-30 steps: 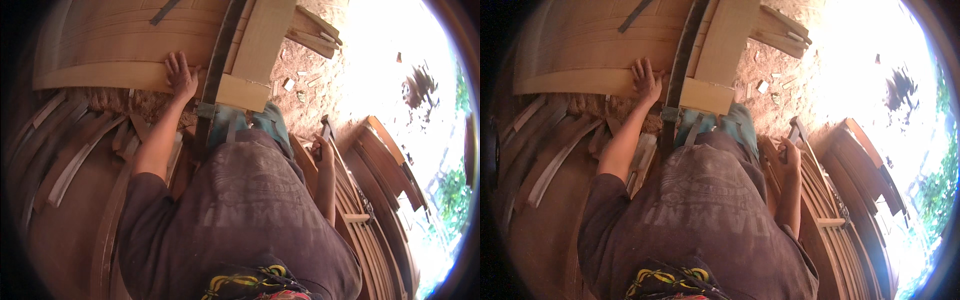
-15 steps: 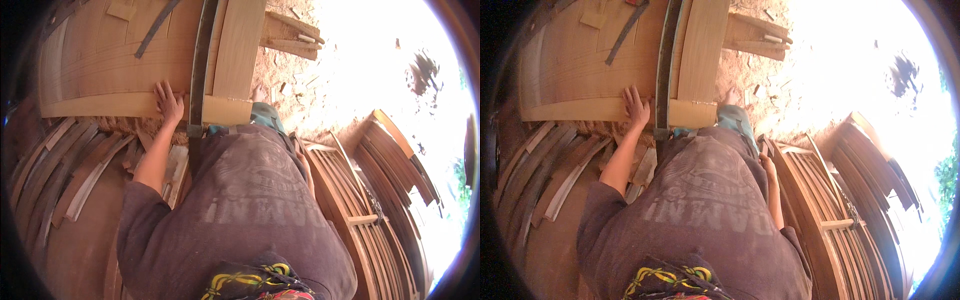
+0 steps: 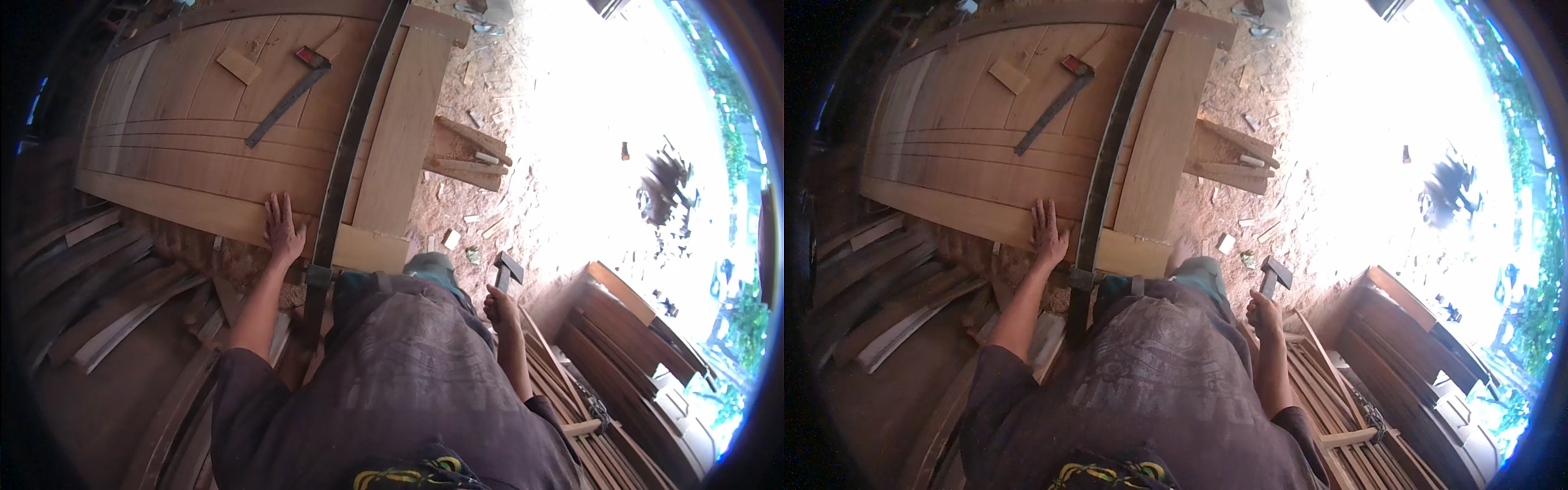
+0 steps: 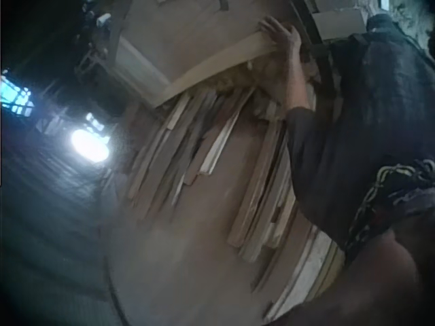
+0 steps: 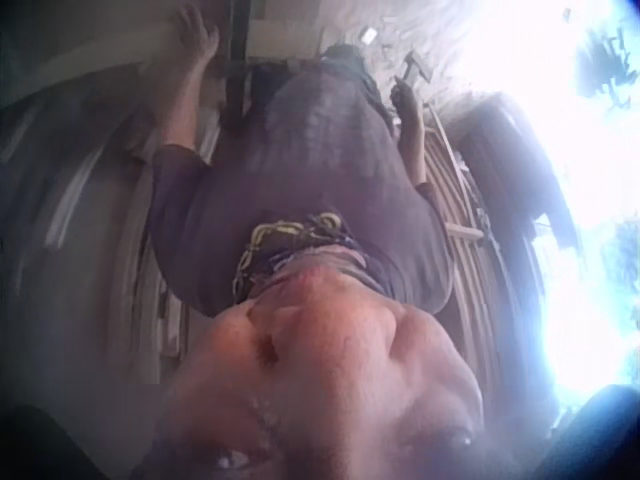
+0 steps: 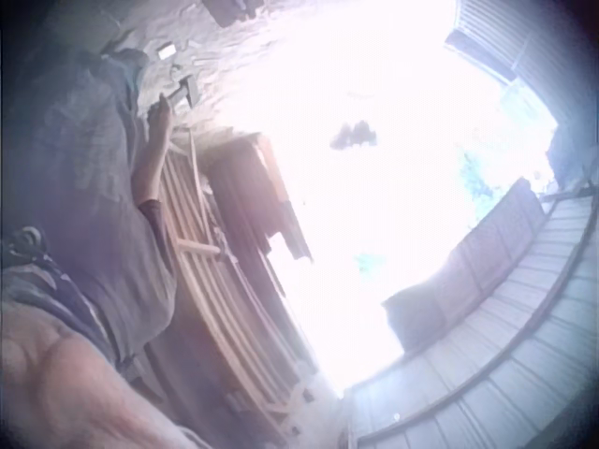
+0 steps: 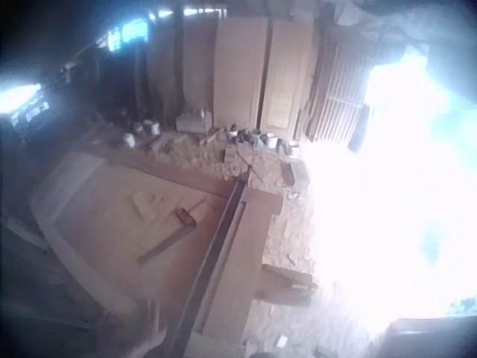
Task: The person assembles a curved wooden structure by placing planks onto a frame, aligning them, and securing them with a hammer and nails. The person repeatedly positions planks, taps them into place, and hammers nails to fasten the pieces.
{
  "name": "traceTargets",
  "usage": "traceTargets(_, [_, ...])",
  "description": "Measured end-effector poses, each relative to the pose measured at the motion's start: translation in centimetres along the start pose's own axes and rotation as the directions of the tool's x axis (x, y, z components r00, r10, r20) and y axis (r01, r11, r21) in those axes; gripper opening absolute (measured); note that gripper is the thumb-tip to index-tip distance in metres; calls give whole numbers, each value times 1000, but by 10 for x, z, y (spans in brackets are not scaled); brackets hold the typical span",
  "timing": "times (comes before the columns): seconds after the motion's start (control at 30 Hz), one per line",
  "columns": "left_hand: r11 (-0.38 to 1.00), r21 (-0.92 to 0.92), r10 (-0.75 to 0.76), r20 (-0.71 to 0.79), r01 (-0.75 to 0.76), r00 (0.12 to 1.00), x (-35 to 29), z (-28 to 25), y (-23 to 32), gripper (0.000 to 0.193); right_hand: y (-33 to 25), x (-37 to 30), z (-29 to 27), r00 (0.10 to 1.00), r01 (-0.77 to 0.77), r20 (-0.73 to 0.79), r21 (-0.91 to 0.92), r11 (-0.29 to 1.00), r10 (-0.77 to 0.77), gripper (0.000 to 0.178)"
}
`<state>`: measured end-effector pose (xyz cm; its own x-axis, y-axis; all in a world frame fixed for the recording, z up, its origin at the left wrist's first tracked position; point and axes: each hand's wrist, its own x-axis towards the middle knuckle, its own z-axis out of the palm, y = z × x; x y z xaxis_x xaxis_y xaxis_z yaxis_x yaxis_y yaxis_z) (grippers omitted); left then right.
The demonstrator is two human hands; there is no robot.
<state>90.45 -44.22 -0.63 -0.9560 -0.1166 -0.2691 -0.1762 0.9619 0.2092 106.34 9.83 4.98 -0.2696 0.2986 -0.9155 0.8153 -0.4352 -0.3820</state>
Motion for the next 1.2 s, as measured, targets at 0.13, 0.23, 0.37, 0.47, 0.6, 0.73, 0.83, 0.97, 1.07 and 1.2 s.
traceTargets(0.13, [998, -17, 62, -25, -63, 998, 4, -1, -3, 94, 13, -2, 4, 998, 40, 45, 42, 998, -41, 28])
traceTargets(0.23, [987, -82, 132, -95, -139, 987, -4, 5, -15, 93, 43, -10, 16, 997, 19, 73, 137, 990, -29, 28])
traceTargets(0.37, [968, -113, 213, -92, -223, 973, -6, 0, -24, 90, 107, 9, 8, 964, -175, 244, 268, 947, 109, 17])
traceTargets(0.47, [928, -205, 283, -156, -312, 946, -5, 8, -34, 88, 182, 40, -19, 948, 316, 164, -406, 858, -271, 35])
traceTargets(0.6, [927, -195, 299, -128, -320, 946, -7, 1, -31, 83, 190, 20, -14, 972, -56, 230, 64, 996, 40, 39])
traceTargets(0.73, [968, -102, 223, -77, -230, 972, -8, 11, -31, 81, 149, -58, 1, 893, 406, 225, -777, 481, -390, 24])
traceTargets(0.83, [972, -92, 215, -48, -218, 976, -6, 10, -33, 80, 114, -120, 23, 923, 347, 9, -452, 822, -384, 18])
traceTargets(0.97, [985, -127, 128, 51, -120, 991, 8, -12, -19, 81, 135, -135, 22, 908, 350, -237, -17, 936, -344, 29])
traceTargets(1.07, [952, -203, 216, -78, -228, 973, 21, -30, 27, 83, 131, -137, 14, 924, 366, -142, 64, 928, -355, 26])
traceTargets(1.2, [861, -107, 475, -182, -498, 861, 44, -33, 107, 86, 69, -109, 26, 988, 130, 46, 247, 960, -146, 18])
